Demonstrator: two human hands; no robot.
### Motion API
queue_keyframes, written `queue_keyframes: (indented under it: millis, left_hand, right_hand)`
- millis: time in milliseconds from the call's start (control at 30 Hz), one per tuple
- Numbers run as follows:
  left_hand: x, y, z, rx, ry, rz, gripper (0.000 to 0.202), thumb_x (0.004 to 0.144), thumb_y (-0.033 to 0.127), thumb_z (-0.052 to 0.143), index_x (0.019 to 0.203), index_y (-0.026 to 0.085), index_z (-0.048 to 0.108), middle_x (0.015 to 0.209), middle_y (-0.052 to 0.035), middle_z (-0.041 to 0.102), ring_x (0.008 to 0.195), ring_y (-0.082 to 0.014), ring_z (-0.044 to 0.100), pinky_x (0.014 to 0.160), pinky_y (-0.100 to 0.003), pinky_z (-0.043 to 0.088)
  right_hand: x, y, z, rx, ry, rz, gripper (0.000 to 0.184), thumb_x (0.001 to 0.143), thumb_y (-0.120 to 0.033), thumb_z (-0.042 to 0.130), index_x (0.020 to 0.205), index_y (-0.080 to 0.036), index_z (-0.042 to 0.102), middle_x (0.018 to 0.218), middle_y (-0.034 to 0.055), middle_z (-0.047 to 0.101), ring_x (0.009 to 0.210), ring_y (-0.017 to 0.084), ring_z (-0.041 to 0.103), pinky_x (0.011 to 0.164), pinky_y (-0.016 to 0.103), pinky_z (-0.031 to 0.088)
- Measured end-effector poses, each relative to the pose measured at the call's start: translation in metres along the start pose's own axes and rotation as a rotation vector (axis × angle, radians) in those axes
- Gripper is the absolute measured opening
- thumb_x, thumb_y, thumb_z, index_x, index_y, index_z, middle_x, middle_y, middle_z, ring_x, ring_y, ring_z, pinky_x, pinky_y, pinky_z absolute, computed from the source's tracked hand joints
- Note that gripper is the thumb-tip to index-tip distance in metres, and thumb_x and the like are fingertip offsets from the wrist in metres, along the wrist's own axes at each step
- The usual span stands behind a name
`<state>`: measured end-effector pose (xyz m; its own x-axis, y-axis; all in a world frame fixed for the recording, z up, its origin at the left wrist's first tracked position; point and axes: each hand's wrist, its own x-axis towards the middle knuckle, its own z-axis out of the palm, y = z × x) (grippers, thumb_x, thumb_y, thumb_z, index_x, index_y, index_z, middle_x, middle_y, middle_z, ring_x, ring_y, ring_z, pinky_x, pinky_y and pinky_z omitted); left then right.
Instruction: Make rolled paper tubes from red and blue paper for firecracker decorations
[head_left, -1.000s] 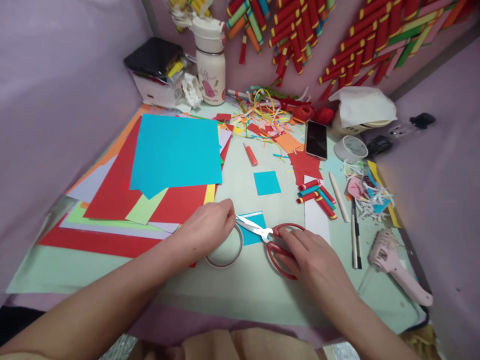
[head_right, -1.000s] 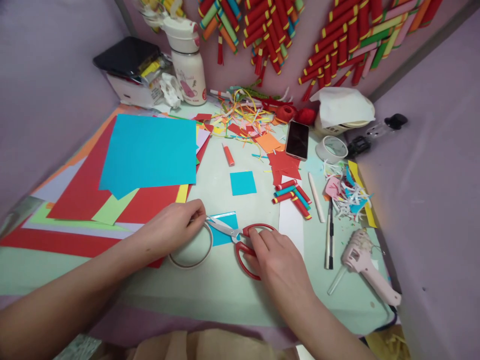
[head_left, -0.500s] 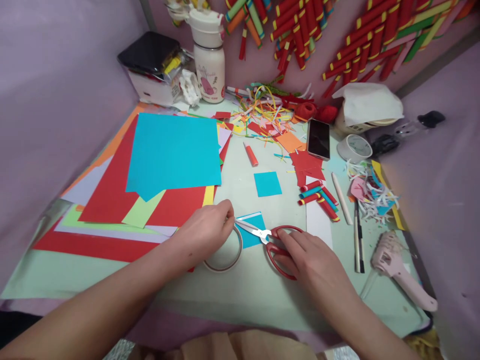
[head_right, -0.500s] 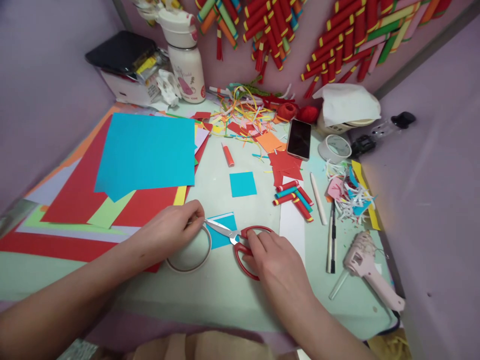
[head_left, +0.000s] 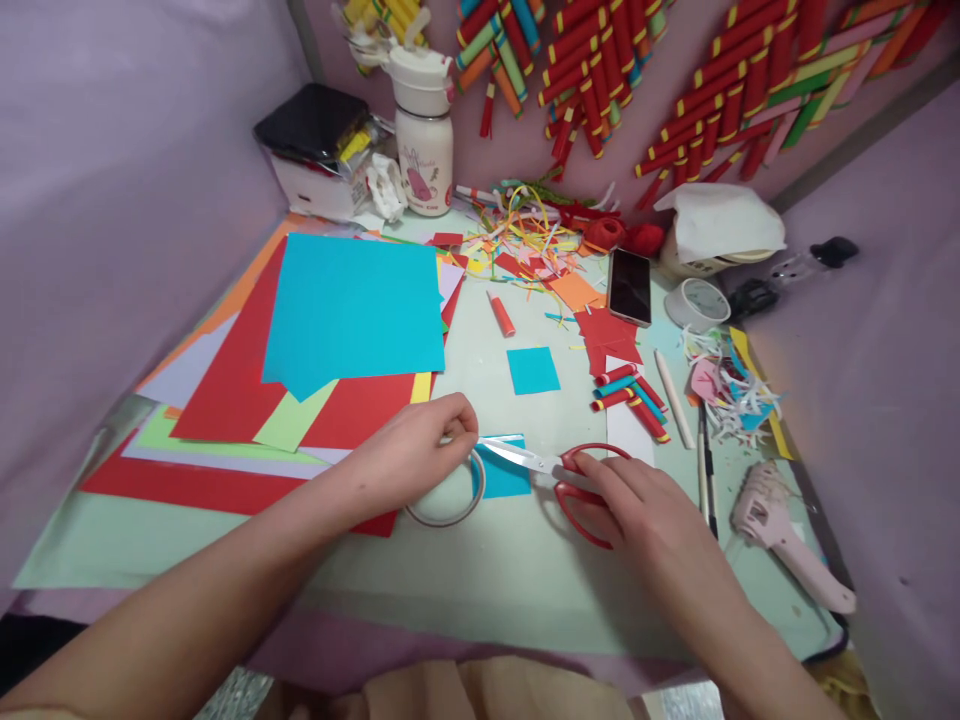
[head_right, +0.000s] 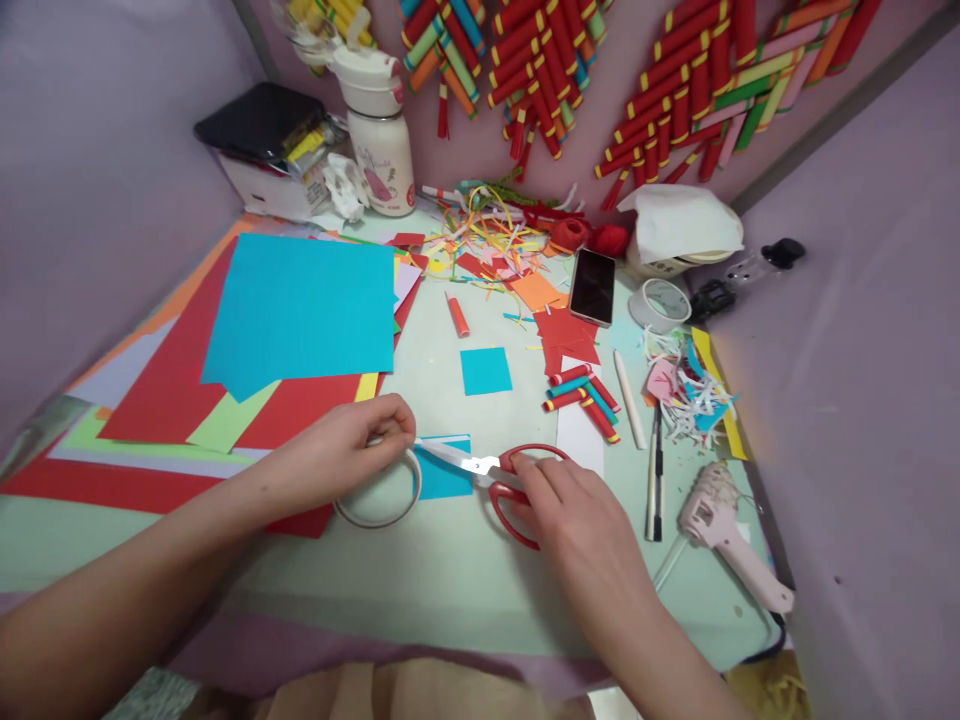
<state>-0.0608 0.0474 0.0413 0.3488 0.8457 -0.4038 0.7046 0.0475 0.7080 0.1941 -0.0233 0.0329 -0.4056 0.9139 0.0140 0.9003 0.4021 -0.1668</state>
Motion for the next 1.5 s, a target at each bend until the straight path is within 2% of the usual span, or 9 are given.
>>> queue_keyframes:
  millis: [233, 433, 600, 833, 967, 1067, 1200, 1333, 1500]
  left_hand:
    - [-0.006, 0.002, -0.005, -0.162, -0.103, 0.046, 0.015, 0.081, 0.036, 0.050, 0.082, 0.022, 0.057, 0.070, 0.0020, 0.061, 0.059, -0.0129, 0.050, 0.050, -0.023, 0.033]
    - [-0.003, 0.002, -0.019, -0.330, -0.144, 0.033, 0.020, 0.079, 0.039, 0.053, 0.083, 0.020, 0.057, 0.060, 0.0038, 0.051, 0.052, -0.0102, 0.043, 0.047, -0.021, 0.029]
    - [0.001, 0.005, -0.014, -0.440, -0.069, -0.023, 0.023, 0.076, 0.040, 0.056, 0.080, 0.018, 0.056, 0.057, 0.0034, 0.051, 0.049, -0.0086, 0.041, 0.045, -0.020, 0.027]
    - [0.007, 0.000, -0.009, -0.560, 0.081, -0.050, 0.024, 0.075, 0.041, 0.060, 0.081, 0.018, 0.056, 0.056, 0.0044, 0.051, 0.042, -0.0060, 0.036, 0.040, -0.019, 0.024]
    - [0.009, 0.002, -0.011, -0.632, 0.160, -0.039, 0.019, 0.076, 0.037, 0.059, 0.080, 0.019, 0.054, 0.054, 0.0063, 0.047, 0.039, -0.0046, 0.031, 0.038, -0.018, 0.020]
    - [0.009, 0.004, -0.013, -0.683, 0.213, -0.035, 0.017, 0.077, 0.035, 0.058, 0.080, 0.019, 0.052, 0.053, 0.0075, 0.044, 0.038, -0.0039, 0.028, 0.037, -0.018, 0.019]
    - [0.009, 0.004, -0.015, -0.711, 0.246, -0.039, 0.016, 0.078, 0.033, 0.057, 0.081, 0.019, 0.050, 0.053, 0.0078, 0.043, 0.038, -0.0040, 0.028, 0.037, -0.017, 0.021]
    - [0.008, 0.004, -0.015, -0.674, 0.248, -0.047, 0.016, 0.078, 0.034, 0.056, 0.082, 0.019, 0.052, 0.054, 0.0065, 0.046, 0.039, -0.0050, 0.034, 0.037, -0.017, 0.023]
    - [0.007, 0.004, -0.016, -0.654, 0.243, -0.056, 0.016, 0.077, 0.035, 0.056, 0.083, 0.020, 0.053, 0.055, 0.0059, 0.048, 0.040, -0.0058, 0.035, 0.037, -0.018, 0.025]
  right_hand:
    - [-0.030, 0.022, -0.006, -0.028, 0.055, 0.036, 0.031, 0.093, -0.037, 0.046, 0.120, -0.022, 0.053, 0.104, 0.0083, 0.065, 0.092, 0.022, 0.061, 0.078, 0.033, 0.047]
    - [-0.066, 0.054, -0.002, -0.109, 0.111, 0.296, 0.036, 0.091, -0.045, 0.046, 0.115, -0.021, 0.057, 0.103, 0.0083, 0.066, 0.088, 0.022, 0.064, 0.071, 0.032, 0.048]
    - [-0.072, 0.051, 0.012, -0.092, 0.056, 0.379, 0.033, 0.091, -0.038, 0.045, 0.113, -0.018, 0.058, 0.102, 0.0101, 0.063, 0.085, 0.023, 0.063, 0.071, 0.034, 0.049]
    - [-0.043, 0.021, 0.009, -0.030, 0.267, 0.306, 0.032, 0.092, -0.033, 0.047, 0.119, -0.017, 0.054, 0.115, 0.0145, 0.056, 0.106, 0.027, 0.053, 0.089, 0.045, 0.046]
    - [-0.010, -0.026, 0.011, 0.135, 0.131, 0.012, 0.032, 0.094, -0.023, 0.042, 0.124, -0.017, 0.050, 0.119, 0.0127, 0.055, 0.109, 0.024, 0.051, 0.092, 0.040, 0.045]
    - [0.016, -0.053, 0.020, 0.129, 0.054, -0.105, 0.038, 0.094, -0.022, 0.041, 0.131, -0.014, 0.046, 0.120, 0.0126, 0.055, 0.108, 0.023, 0.050, 0.093, 0.038, 0.044]
    - [0.037, -0.065, 0.029, 0.016, -0.024, -0.098, 0.046, 0.091, -0.030, 0.048, 0.135, -0.014, 0.043, 0.113, 0.0129, 0.057, 0.102, 0.026, 0.051, 0.085, 0.039, 0.044]
    - [0.047, -0.068, 0.029, -0.060, -0.058, -0.100, 0.047, 0.089, -0.036, 0.052, 0.133, -0.022, 0.045, 0.104, 0.0096, 0.057, 0.094, 0.025, 0.051, 0.075, 0.037, 0.042]
    - [0.054, -0.072, 0.033, -0.083, -0.049, -0.094, 0.044, 0.090, -0.035, 0.050, 0.133, -0.025, 0.045, 0.097, 0.0076, 0.056, 0.090, 0.023, 0.050, 0.074, 0.037, 0.039]
